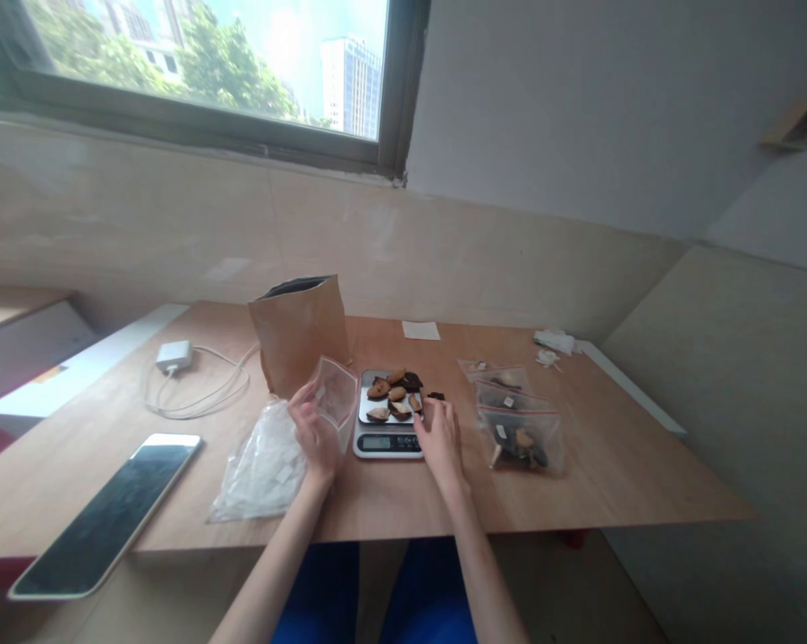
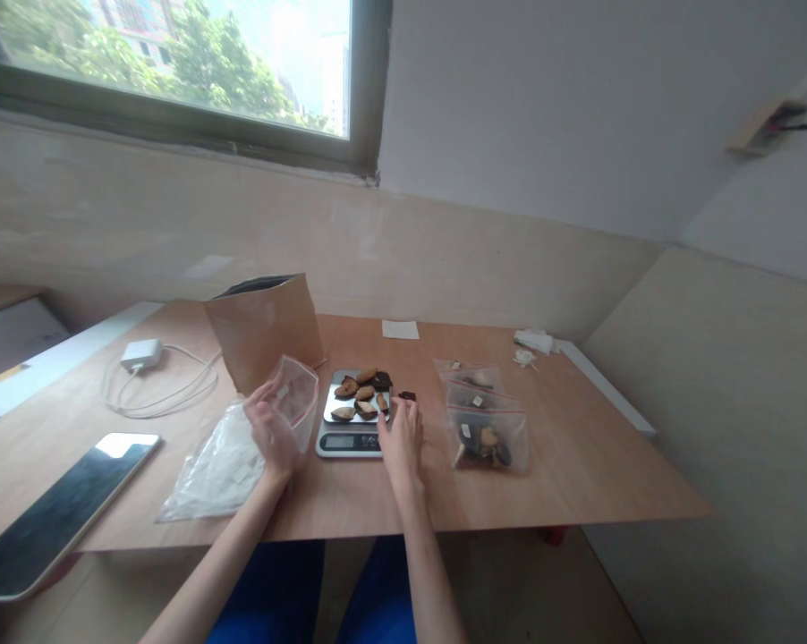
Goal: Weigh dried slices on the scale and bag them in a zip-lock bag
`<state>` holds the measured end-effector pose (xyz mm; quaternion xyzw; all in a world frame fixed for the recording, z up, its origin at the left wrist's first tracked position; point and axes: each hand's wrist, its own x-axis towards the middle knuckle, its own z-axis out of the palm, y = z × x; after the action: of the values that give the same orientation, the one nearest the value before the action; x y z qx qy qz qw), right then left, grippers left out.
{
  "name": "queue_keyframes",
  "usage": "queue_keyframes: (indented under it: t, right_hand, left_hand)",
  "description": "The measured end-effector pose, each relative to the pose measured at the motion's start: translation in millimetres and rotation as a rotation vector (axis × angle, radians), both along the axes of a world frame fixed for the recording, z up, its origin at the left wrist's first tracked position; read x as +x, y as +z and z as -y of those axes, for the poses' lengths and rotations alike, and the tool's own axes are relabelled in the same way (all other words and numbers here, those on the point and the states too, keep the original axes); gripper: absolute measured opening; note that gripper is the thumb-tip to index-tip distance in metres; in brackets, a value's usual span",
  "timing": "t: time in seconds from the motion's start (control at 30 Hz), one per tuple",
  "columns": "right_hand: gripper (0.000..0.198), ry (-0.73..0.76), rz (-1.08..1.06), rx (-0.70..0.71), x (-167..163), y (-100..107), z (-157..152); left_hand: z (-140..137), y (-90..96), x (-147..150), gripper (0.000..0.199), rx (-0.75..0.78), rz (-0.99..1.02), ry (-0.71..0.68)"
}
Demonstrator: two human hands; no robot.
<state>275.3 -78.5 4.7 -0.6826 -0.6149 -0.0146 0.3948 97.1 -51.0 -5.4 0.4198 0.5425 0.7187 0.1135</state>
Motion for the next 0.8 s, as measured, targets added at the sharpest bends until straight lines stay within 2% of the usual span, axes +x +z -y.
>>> queue_keyframes:
  t: [0.13,0.27,0.4,0.57,0.67,0.8]
  right_hand:
    - [0.016,-0.011,0.027,0.006,-3,2,-3]
    - [0.012,-0.036,-0.007,-0.042,-3,6,-5]
    - [0.016,-0.030,-0.093,-0.032,-7,23,-4]
    - [0.023,0.156,-0.208,0.033,-31,66,6]
    - [0.026,0.311,-0.178,0.059,-50,89,12]
    - [0.033,0.463,-0.079,0.022,-65,98,15]
  left_hand:
    - [1,-0.9,1,0.041,0.036,-0.014,-0.047]
    - [2,-0.4,1,0.041,-0.001,0.003,-0.062]
    - [2,1.4,1,0.040,0.025,0.028,-0.081]
    - [2,0.1,2,0.042,0.074,0.034,-0.118]
    - [2,-1.1,2,0.044,0.077,0.003,-0.124]
    - [4,0.1,2,0.043,0.070,-0.026,-0.126]
